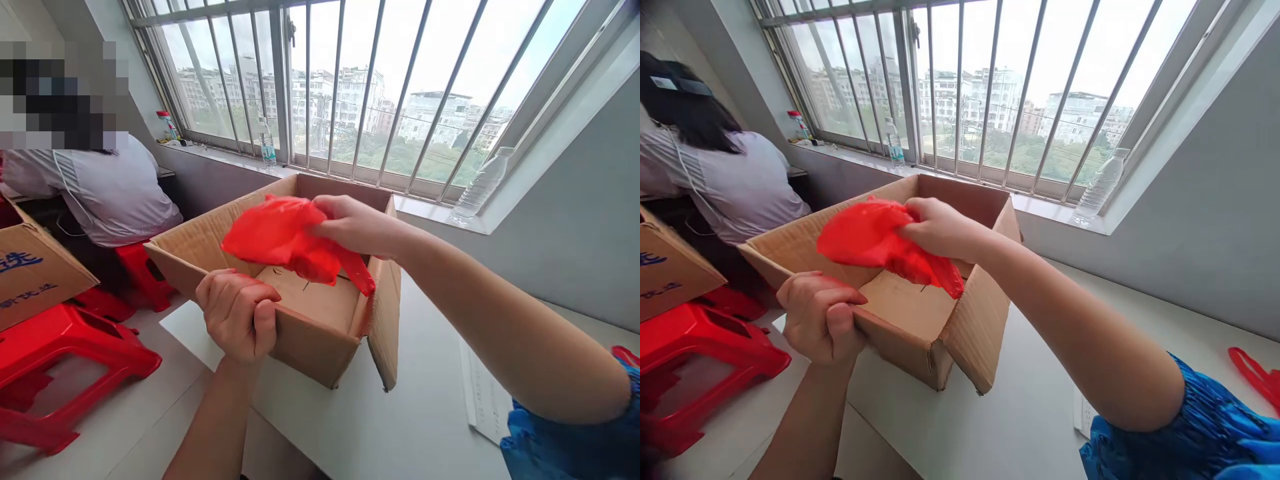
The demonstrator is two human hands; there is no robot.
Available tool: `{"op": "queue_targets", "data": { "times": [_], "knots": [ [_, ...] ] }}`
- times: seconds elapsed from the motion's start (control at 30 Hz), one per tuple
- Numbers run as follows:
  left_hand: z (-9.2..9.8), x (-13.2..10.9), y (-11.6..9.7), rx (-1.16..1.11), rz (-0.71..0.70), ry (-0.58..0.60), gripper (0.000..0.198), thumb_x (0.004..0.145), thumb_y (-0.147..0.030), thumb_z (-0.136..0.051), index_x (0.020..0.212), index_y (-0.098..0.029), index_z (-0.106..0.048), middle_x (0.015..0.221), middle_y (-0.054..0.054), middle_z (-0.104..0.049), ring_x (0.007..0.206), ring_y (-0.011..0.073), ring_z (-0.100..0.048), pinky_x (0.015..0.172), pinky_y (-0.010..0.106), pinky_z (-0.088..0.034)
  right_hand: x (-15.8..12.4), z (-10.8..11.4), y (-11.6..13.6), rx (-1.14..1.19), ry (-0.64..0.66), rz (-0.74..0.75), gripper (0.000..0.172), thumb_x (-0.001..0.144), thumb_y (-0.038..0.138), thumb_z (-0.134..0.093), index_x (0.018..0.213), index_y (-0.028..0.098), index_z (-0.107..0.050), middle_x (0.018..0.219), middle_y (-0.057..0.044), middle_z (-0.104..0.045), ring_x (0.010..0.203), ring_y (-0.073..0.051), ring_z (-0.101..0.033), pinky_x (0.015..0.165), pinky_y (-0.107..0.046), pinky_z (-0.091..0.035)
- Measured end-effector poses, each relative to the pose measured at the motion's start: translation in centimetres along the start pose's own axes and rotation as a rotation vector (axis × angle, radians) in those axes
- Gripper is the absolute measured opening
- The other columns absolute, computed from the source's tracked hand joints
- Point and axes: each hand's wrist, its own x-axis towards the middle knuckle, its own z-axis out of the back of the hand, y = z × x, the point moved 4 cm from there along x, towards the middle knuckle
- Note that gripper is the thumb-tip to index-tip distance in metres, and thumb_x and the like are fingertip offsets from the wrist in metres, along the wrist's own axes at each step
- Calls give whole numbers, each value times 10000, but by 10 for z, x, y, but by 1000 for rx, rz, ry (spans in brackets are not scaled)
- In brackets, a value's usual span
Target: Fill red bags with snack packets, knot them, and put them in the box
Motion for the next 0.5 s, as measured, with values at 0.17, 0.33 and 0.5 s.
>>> {"op": "queue_targets", "data": {
  "times": [0.17, 0.33, 0.5],
  "knots": [
    [-5, -2, 3, 3, 22, -19, 357, 962, -352, -371, 676, -232, -548, 572, 19, -544, 597, 184, -531, 821, 474, -427, 4, -27, -27, -434, 462, -44, 179, 751, 52, -529, 844, 182, -612, 827, 5, -626, 657, -100, -490, 542, -209, -340],
    [-6, -5, 5, 35, 34, -43, 391, 954, -380, -376, 646, -222, -557, 560, 18, -542, 611, 184, -542, 837, 490, -436, 1, -29, -46, -504, 607, -174, 327, 719, 10, -533, 923, 197, -708, 825, 3, -682, 608, -97, -544, 520, -197, -346],
    [-12, -6, 10, -38, 63, -37, 414, 981, -400, -342, 696, -209, -575, 583, 16, -527, 689, 183, -546, 924, 523, -406, -5, -28, -46, -421, 621, -107, 376, 694, -1, -634, 983, 205, -759, 803, 17, -702, 620, -87, -577, 542, -181, -382]
  ]
}}
